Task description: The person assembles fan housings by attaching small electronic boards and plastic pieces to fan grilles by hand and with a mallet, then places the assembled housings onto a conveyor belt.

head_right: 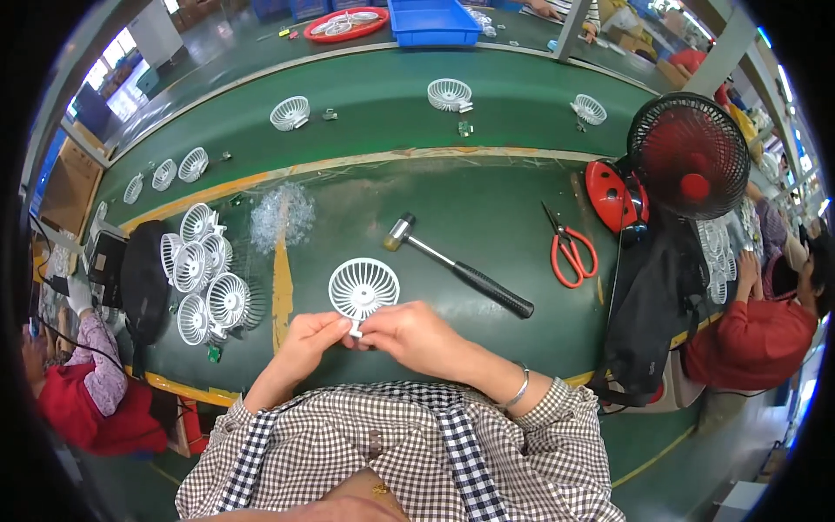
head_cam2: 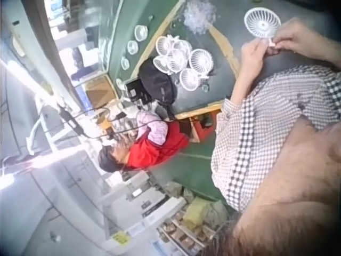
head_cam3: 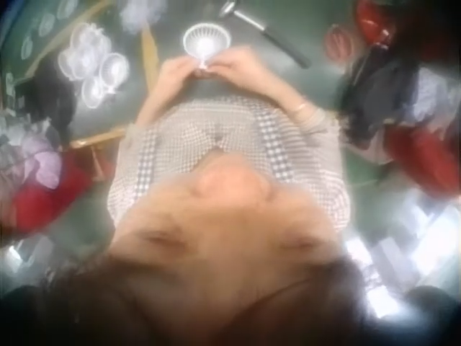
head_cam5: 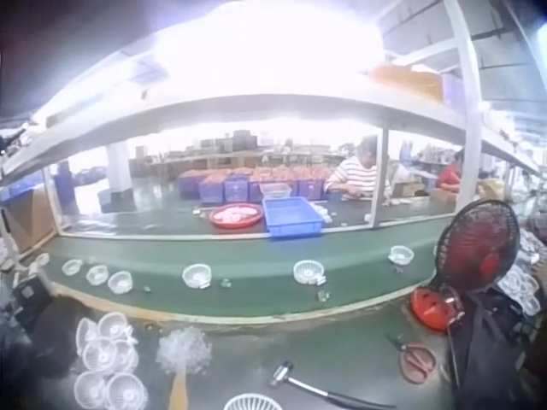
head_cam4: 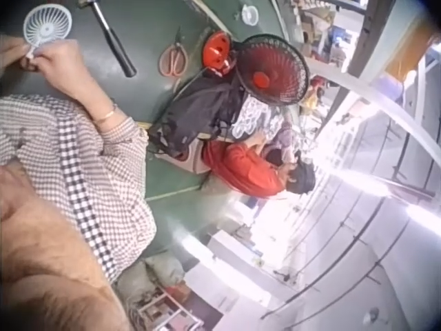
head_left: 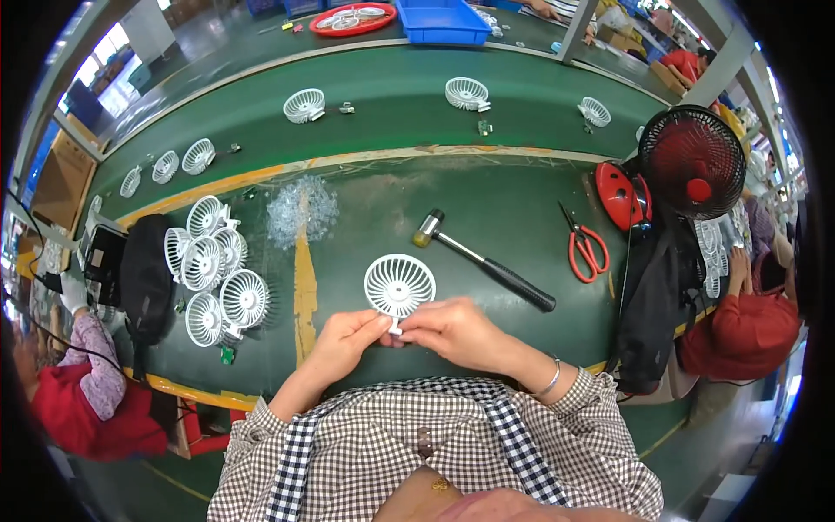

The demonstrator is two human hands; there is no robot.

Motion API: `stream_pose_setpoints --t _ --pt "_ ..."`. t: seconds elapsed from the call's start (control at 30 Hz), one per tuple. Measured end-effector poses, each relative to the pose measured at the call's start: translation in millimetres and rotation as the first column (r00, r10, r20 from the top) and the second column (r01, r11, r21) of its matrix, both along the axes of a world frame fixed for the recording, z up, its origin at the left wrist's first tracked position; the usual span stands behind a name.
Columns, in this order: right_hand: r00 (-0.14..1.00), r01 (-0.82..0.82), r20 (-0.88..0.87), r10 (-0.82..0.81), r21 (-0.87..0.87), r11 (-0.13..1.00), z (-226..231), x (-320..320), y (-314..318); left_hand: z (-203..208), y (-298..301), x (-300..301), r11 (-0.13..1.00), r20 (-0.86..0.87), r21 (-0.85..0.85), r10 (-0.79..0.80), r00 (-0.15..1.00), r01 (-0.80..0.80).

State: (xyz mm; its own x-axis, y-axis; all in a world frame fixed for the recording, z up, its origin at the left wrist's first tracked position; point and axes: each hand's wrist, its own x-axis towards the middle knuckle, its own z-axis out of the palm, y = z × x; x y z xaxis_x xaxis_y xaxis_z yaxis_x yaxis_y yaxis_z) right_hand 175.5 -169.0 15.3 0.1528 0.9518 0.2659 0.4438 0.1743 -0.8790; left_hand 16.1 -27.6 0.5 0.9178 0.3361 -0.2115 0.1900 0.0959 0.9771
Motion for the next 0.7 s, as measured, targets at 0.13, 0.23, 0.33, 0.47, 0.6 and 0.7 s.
stream_pose_setpoints --t 0.13,0.23,0.33,0.47,0.6,0.7 --pt "0.887 -0.050 0.461 -0.029 0.158 0.986 28 -11 2 42 3 -5 0.991 -0.217 -0.080 -0.124 0.968 0.109" --pt "0.961 0.049 0.263 -0.081 0.123 0.991 28 -6 6 70 24 -9 0.998 -0.287 0.051 0.042 0.957 -0.028" --pt "0.960 0.274 -0.036 -0.279 -0.108 0.956 -7 5 21 28 21 8 0.790 0.010 0.611 0.058 0.998 -0.052" --pt "0.777 0.391 0.538 -0.326 -0.008 0.920 -23 19 14 -9 -4 17 0.582 0.031 0.809 0.092 0.995 -0.079" --pt "0.454 0.546 0.795 -0.402 0.108 0.831 -11 55 7 -10 1 15 0.682 0.035 0.727 0.080 0.996 -0.080" --pt "0.575 0.547 0.760 -0.302 -0.083 0.833 -24 62 -1 -11 4 22 0.725 0.007 0.688 0.058 0.998 -0.047"
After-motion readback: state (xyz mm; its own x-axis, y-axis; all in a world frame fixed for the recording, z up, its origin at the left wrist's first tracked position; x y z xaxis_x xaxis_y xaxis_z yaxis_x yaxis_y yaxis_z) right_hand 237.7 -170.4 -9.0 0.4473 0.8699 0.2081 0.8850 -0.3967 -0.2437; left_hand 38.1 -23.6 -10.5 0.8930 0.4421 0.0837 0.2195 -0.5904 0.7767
